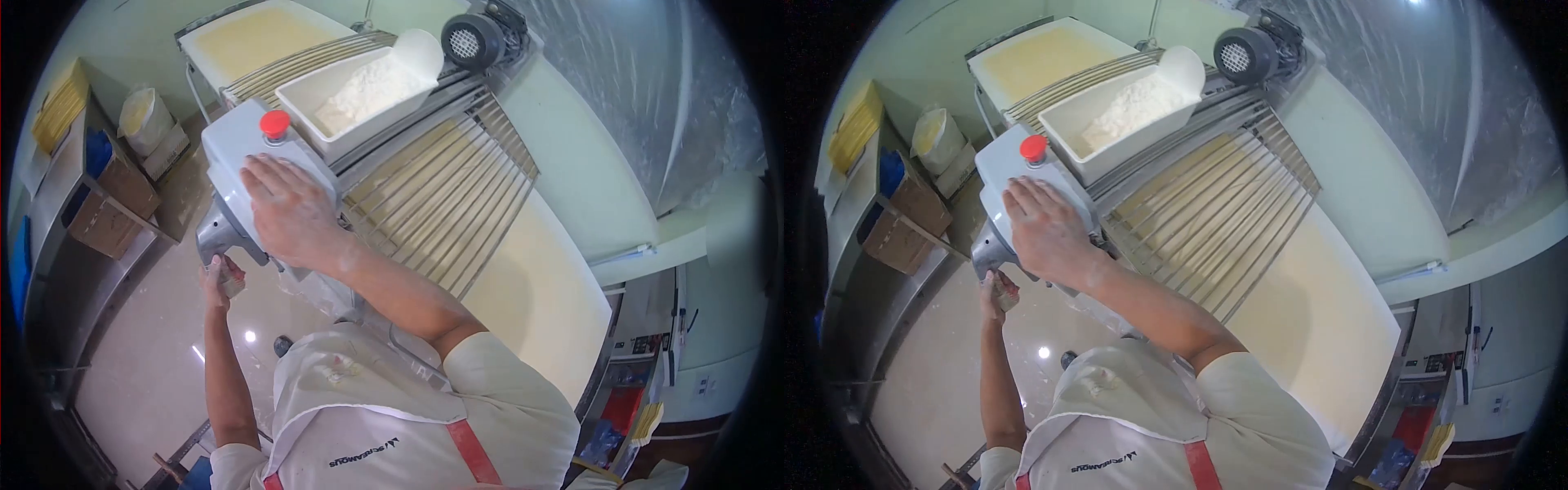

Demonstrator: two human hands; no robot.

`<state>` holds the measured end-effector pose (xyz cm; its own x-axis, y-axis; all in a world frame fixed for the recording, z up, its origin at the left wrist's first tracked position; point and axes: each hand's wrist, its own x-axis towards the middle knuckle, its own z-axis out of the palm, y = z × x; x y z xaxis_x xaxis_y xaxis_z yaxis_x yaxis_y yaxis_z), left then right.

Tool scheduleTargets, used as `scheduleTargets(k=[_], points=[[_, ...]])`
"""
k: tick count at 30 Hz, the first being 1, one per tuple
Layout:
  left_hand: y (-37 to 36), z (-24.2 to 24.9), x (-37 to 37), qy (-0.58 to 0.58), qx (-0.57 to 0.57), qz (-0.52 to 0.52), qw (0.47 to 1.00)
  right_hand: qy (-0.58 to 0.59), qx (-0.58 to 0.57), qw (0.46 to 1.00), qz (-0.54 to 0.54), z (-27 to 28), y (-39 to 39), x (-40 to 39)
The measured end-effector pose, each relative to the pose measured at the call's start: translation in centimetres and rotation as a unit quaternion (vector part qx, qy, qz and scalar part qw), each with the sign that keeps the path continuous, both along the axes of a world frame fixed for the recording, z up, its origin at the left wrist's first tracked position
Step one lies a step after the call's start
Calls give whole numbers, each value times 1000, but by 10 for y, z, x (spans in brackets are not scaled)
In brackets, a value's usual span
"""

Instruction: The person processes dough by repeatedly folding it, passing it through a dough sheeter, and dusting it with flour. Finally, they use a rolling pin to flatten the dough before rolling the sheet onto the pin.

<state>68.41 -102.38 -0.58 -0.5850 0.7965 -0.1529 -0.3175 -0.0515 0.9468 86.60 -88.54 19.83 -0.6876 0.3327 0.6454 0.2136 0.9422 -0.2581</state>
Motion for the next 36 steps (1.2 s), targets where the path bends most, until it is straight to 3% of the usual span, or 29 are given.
scheduleTargets(k=[6, 11, 13, 17, 20, 23, 26, 29, 32, 36], points=[[2, -1, -4, 26, 1, -9, 1000, -65, -16, 997, 28, 9, 9, -14], [-3, 9, -1, 99, -54, -36, 993, -140, 43, 988, 45, 2, 31, -59], [-5, 10, -4, 80, -16, -64, 995, -168, 111, 979, 25, -8, 49, -88], [-6, 10, -2, -12, -20, -26, 999, -240, 57, 969, -25, 14, 61, -133], [-4, 13, -6, 39, -13, -40, 998, -421, -102, 895, -101, 32, 84, -174], [-4, 17, -11, 56, -46, -65, 995, -490, -101, 852, -157, 36, 93, -198], [-4, 25, -13, 63, -58, -83, 993, -510, -186, 823, -169, 32, 111, -212], [-6, 28, -16, 81, -66, -93, 990, -519, -114, 844, -73, 20, 137, -207], [-6, 31, -16, 91, -76, -97, 988, -526, -86, 844, -66, 9, 153, -205], [-5, 29, -15, 93, -62, -91, 990, -542, -131, 819, -137, 10, 151, -210]])
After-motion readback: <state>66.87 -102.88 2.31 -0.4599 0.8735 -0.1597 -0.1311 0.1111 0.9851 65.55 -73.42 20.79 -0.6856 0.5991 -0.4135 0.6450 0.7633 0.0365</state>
